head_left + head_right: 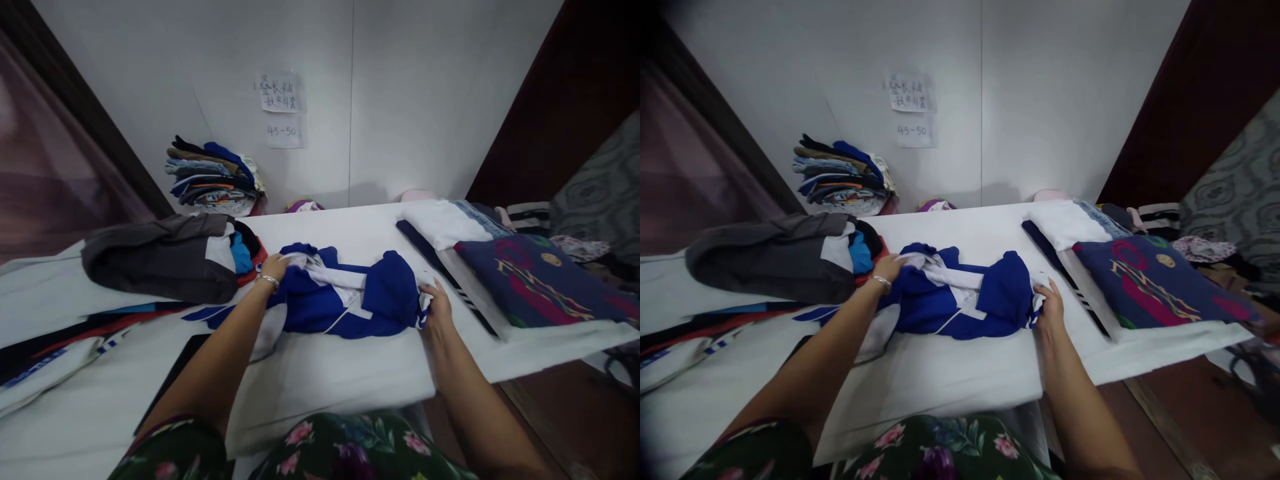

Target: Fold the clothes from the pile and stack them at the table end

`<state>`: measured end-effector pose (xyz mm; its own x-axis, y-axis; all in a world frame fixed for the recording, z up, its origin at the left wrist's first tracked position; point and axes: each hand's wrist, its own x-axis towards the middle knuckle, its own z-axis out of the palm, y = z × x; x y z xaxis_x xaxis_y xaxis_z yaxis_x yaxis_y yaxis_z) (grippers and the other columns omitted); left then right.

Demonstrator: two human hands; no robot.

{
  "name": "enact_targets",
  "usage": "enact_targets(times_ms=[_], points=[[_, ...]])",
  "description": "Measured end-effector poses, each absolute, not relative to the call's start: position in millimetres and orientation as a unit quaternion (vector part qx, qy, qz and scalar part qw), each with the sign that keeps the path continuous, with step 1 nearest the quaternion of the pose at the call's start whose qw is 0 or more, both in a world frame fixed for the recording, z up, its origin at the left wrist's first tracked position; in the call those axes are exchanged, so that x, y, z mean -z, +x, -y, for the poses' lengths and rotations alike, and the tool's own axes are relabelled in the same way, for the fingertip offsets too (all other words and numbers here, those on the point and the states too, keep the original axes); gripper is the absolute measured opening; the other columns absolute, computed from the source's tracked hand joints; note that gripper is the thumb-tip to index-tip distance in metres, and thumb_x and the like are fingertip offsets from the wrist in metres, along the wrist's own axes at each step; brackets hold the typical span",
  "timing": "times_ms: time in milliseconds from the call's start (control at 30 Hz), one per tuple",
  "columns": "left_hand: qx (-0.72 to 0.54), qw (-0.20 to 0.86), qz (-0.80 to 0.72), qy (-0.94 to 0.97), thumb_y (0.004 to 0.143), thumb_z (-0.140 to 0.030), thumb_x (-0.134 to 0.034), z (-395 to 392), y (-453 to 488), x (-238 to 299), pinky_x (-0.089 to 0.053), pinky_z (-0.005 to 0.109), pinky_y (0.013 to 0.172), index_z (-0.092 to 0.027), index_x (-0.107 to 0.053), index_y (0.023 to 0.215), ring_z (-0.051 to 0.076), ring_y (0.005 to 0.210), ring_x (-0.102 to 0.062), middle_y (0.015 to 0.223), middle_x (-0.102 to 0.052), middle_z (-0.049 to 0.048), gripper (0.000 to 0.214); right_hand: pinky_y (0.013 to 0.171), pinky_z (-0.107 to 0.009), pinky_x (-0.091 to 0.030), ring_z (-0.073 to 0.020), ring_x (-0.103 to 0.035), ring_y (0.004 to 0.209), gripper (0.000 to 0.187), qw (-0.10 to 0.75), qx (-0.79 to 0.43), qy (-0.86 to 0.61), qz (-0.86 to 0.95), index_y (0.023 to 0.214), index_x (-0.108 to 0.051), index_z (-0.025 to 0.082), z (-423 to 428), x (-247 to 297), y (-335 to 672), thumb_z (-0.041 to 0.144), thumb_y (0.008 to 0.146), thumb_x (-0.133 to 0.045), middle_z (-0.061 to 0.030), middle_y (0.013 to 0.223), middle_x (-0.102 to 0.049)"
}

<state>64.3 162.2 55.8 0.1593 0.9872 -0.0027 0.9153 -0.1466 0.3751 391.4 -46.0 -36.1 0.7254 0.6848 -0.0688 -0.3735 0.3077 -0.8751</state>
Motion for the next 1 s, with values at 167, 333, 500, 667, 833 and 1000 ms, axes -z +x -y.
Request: enact_targets(times_ms=[167, 333, 500, 667, 833, 1000], points=[[-0.190, 0.167, -0.629, 0.735, 0.090, -0.038, -0.028, -148.8, 28.8, -83.8, -0.047, 0.024, 0.079, -0.021, -0.063, 0.097, 0.018, 0.096, -0.061, 0.098, -0.070, -0.0002, 0.039, 0.073, -0.035, -0.056, -0.0217, -0.068, 0.080, 0.047, 0.765, -0.325, -0.516, 0.204, 0.102, -0.061, 0.028, 65.0, 24.5, 413.9, 0.018, 0.057, -0.062, 0.0033, 0.088, -0.071], [-0.009, 0.213, -0.579, 0.787, 0.075, -0.044, -0.054, -114.7, 2.4, -50.2, -0.046, 0.029, 0.071, -0.023, -0.061, 0.064, 0.022, 0.079, -0.064, 0.074, -0.069, 0.0010, 0.025, 0.074, -0.033, -0.053, -0.0227, -0.067, 0.081, 0.046, 0.611, -0.333, -0.678, 0.238, 0.098, -0.067, 0.023, 86.4, 19.5, 447.3, 0.015, 0.053, -0.067, -0.0020, 0.087, -0.072], [-0.051, 0.099, -0.587, 0.802, 0.080, -0.053, -0.047, -111.9, 14.0, -70.1, -0.044, 0.031, 0.068, -0.025, -0.068, 0.085, 0.026, 0.083, -0.064, 0.085, -0.071, 0.0054, 0.035, 0.090, -0.040, -0.046, -0.0265, -0.062, 0.101, 0.041, 0.525, -0.241, -0.748, 0.327, 0.103, -0.069, 0.021, 80.7, 8.7, 461.0, 0.039, 0.066, -0.071, -0.0081, 0.107, -0.069], [-0.142, 0.064, -0.514, 0.844, 0.086, -0.047, -0.042, -130.2, 80.5, -81.1, -0.045, 0.029, 0.080, -0.023, -0.065, 0.102, 0.022, 0.098, -0.061, 0.106, -0.069, 0.0053, 0.037, 0.093, -0.039, -0.043, -0.0303, -0.062, 0.102, 0.036, 0.321, -0.212, -0.790, 0.477, 0.082, -0.074, 0.019, 39.7, -7.7, 446.2, 0.052, 0.075, -0.061, -0.0098, 0.095, -0.073], [0.011, 0.067, -0.464, 0.883, 0.081, -0.047, -0.051, -152.9, 122.7, -38.0, -0.029, 0.038, 0.105, -0.022, -0.059, 0.118, 0.025, 0.122, -0.048, 0.129, -0.058, 0.0087, 0.045, 0.089, -0.035, -0.044, -0.0261, -0.064, 0.096, 0.023, 0.309, -0.171, -0.763, 0.542, 0.078, -0.073, 0.020, 17.4, -16.7, 416.1, 0.041, 0.074, -0.063, -0.0074, 0.089, -0.073], [0.060, 0.092, -0.496, 0.861, 0.076, -0.046, -0.056, -165.5, 115.2, -20.1, -0.036, 0.045, 0.097, -0.025, -0.067, 0.102, 0.030, 0.108, -0.059, 0.110, -0.069, 0.0099, 0.036, 0.080, -0.031, -0.048, -0.0185, -0.063, 0.084, 0.026, 0.444, -0.279, -0.607, 0.598, 0.091, -0.071, 0.022, 52.2, -25.1, 371.8, 0.041, 0.079, -0.058, -0.0015, 0.088, -0.071]])
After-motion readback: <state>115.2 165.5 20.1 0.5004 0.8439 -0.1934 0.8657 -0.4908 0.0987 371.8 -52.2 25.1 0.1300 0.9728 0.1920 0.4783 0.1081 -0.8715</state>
